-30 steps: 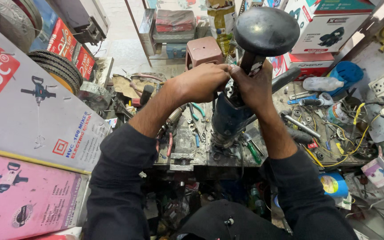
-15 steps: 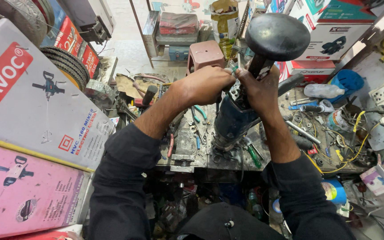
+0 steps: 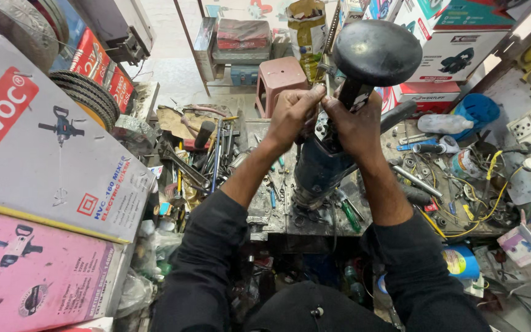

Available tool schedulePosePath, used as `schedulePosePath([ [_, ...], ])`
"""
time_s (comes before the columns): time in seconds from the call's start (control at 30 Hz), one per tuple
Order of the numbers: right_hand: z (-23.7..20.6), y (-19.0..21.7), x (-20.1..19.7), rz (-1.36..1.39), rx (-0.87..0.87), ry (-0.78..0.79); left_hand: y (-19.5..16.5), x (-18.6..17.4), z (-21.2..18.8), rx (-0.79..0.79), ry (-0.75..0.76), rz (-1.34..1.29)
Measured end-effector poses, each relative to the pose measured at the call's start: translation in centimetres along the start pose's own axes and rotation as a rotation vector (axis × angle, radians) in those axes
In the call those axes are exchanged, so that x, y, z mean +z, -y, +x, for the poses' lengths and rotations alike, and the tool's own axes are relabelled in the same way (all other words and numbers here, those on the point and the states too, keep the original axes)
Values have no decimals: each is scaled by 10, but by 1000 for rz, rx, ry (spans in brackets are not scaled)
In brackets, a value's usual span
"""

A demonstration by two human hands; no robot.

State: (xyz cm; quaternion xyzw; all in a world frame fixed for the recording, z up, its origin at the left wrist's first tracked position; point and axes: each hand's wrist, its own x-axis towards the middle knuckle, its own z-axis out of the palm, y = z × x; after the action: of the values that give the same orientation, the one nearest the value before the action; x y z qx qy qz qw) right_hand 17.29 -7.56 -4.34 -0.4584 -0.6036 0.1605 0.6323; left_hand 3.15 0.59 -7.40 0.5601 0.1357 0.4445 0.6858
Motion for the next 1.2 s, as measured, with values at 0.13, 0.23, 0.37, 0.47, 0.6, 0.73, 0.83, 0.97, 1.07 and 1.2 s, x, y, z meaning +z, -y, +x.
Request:
schedulePosePath([
  [0.13, -2, 0, -1, 1, -13, 12, -8, -24, 4, 5, 231, -164],
  [0.23, -3, 0, 0, 39, 13, 1, 14, -8, -8, 176, -92, 149],
  [0.37, -2, -3, 2, 56, 33, -16, 42, 3, -14, 344, -245, 110],
  [0.47, -1, -4, 1, 51, 28, -8, 32, -20, -7, 207, 102, -84],
  [0.6, -2, -4, 1, 12, 45, -1, 20, -19, -7, 89, -10, -68],
  [0.73, -1, -3, 6, 105, 34, -22, 29, 12, -15, 318, -381, 191],
  [0.83, -1, -1, 7, 113, 23, -11, 26, 9, -17, 321, -251, 146],
  [0.97, -1, 1, 4, 50, 19, 6, 7, -15, -13, 161, 43, -93],
  [1.07, 1, 1, 4, 62, 23, 0, 10, -7, -10, 241, -184, 57],
  [1.2, 0, 0, 4, -8, 27, -4, 31, 4, -14, 403, -411, 338],
])
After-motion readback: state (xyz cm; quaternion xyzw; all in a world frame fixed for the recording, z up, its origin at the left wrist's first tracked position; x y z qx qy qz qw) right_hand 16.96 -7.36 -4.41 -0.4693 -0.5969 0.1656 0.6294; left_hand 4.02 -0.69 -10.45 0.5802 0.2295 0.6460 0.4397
